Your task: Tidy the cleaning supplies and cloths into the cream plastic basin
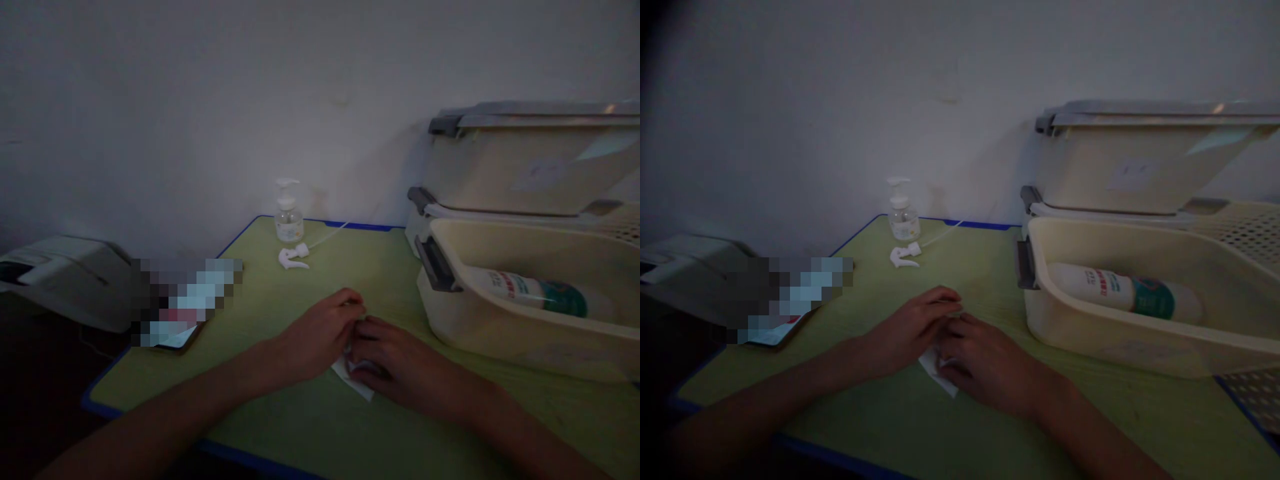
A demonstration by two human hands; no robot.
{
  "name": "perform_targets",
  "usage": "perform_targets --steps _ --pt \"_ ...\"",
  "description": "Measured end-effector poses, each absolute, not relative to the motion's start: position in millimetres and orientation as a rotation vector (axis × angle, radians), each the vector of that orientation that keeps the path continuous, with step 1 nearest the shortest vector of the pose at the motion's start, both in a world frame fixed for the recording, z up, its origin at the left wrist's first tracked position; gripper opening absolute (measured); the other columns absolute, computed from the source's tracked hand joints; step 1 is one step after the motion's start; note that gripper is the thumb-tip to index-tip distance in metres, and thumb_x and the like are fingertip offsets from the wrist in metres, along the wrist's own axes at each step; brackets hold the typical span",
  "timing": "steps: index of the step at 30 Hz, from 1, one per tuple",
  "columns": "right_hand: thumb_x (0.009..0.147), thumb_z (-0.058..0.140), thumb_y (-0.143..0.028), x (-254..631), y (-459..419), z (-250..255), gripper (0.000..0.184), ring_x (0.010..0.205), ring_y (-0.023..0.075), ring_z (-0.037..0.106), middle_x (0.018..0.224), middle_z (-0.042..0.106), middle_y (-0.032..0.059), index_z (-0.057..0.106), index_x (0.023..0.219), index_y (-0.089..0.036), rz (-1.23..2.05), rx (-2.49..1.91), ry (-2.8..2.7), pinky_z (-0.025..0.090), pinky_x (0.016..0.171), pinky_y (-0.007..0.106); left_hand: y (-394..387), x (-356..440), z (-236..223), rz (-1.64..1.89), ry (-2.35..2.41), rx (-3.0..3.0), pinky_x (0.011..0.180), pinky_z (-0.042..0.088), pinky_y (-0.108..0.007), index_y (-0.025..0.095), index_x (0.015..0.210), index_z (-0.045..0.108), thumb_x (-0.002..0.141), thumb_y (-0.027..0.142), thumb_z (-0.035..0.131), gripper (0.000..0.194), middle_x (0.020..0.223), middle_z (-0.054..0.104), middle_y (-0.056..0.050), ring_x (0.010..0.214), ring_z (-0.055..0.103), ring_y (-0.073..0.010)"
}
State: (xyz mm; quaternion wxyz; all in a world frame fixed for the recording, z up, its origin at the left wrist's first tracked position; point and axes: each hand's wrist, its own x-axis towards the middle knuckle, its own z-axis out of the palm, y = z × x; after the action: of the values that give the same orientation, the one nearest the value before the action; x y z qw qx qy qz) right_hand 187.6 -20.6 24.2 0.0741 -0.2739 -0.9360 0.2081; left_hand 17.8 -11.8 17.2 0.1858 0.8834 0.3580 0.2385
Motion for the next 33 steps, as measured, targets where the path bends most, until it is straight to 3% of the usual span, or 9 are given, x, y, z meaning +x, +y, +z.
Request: perform_targets --steps 5,8,10,15,18,21,25,28,33 --pt "0.083 0.055 -0.022 192 -20 28 0.01 0.082 0.0148 0.054 0.091 0.057 0.0047 0.058 0.076 -0.016 0.636 -0.846 -2.891 0.042 0.07 0.025 -11 11 -1 0.204 0.91 2.764 0.109 0.021 -0.037 0.008 0.124 0.042 0.089 0.018 0.032 0.038 0.135 0.041 -0.014 0.133 0.023 -0.0205" --pt "0.084 0.053 -0.021 195 -21 32 0.008 0.079 0.0139 0.055 0.087 0.058 0.0027 0.057 0.079 -0.016 0.615 -0.817 -2.948 0.041 0.069 0.024 -9 7 -8 0.137 1.051 2.776 0.109 0.016 -0.041 0.011 0.136 0.023 0.093 0.027 0.023 0.046 0.145 0.024 -0.012 0.135 0.016 -0.0193" --pt "0.083 0.054 -0.02 196 -22 36 0.005 0.076 0.0138 0.055 0.084 0.059 0.0015 0.056 0.08 -0.017 0.612 -0.816 -2.958 0.04 0.066 0.024 -10 6 -10 0.151 1.105 2.765 0.109 0.016 -0.039 0.013 0.137 0.02 0.093 0.029 0.022 0.047 0.146 0.02 -0.01 0.135 0.015 -0.0179" --pt "0.087 0.044 -0.018 194 -23 34 0.013 0.068 0.0127 0.055 0.075 0.059 0.0015 0.051 0.076 -0.018 0.699 -1.023 -2.766 0.039 0.062 0.023 -13 9 -12 0.255 1.145 2.742 0.109 0.019 -0.036 0.01 0.135 0.027 0.092 0.027 0.027 0.046 0.144 0.025 -0.012 0.134 0.02 -0.0185" --pt "0.08 0.055 -0.022 187 -23 27 0.007 0.07 0.0153 0.055 0.078 0.06 0.0024 0.049 0.082 -0.018 0.704 -1.216 -2.621 0.04 0.061 0.025 -14 11 -14 0.285 1.155 2.744 0.109 0.02 -0.038 0.009 0.133 0.03 0.091 0.028 0.03 0.046 0.143 0.028 -0.013 0.133 0.022 -0.0187" --pt "0.064 0.07 -0.024 183 -23 21 0.041 0.09 0.0206 0.054 0.1 0.057 0.009 0.048 0.096 -0.015 0.686 -1.357 -2.445 0.042 0.075 0.031 -14 10 -12 0.312 1.157 2.719 0.109 0.02 -0.042 0.008 0.133 0.029 0.09 0.027 0.032 0.047 0.142 0.029 -0.015 0.133 0.021 -0.0204" --pt "0.059 0.074 -0.025 182 -21 17 0.064 0.105 0.0246 0.048 0.111 0.053 0.013 0.043 0.113 -0.012 0.761 -1.364 -2.384 0.039 0.084 0.036 -8 1 -3 0.281 1.038 2.583 0.109 0.019 -0.044 0.007 0.134 0.028 0.086 0.031 0.043 0.056 0.142 0.028 -0.018 0.134 0.02 -0.0231" --pt "0.058 0.075 -0.023 182 -20 17 0.065 0.102 0.024 0.05 0.109 0.055 0.0115 0.043 0.114 -0.013 0.881 -1.367 -2.352 0.04 0.083 0.036 -2 -8 2 0.29 0.927 2.434 0.108 0.021 -0.043 0.01 0.131 0.033 0.078 0.035 0.057 0.064 0.141 0.028 -0.018 0.132 0.023 -0.0241" --pt "0.056 0.076 -0.027 178 -23 21 0.055 0.095 0.0252 0.053 0.103 0.057 0.0109 0.051 0.103 -0.012 0.846 -1.479 -2.382 0.04 0.077 0.035 2 -13 0 0.427 1.018 2.295 0.101 0.028 -0.046 0.016 0.122 0.043 0.057 0.035 0.075 0.075 0.122 0.046 -0.013 0.118 0.038 -0.026"
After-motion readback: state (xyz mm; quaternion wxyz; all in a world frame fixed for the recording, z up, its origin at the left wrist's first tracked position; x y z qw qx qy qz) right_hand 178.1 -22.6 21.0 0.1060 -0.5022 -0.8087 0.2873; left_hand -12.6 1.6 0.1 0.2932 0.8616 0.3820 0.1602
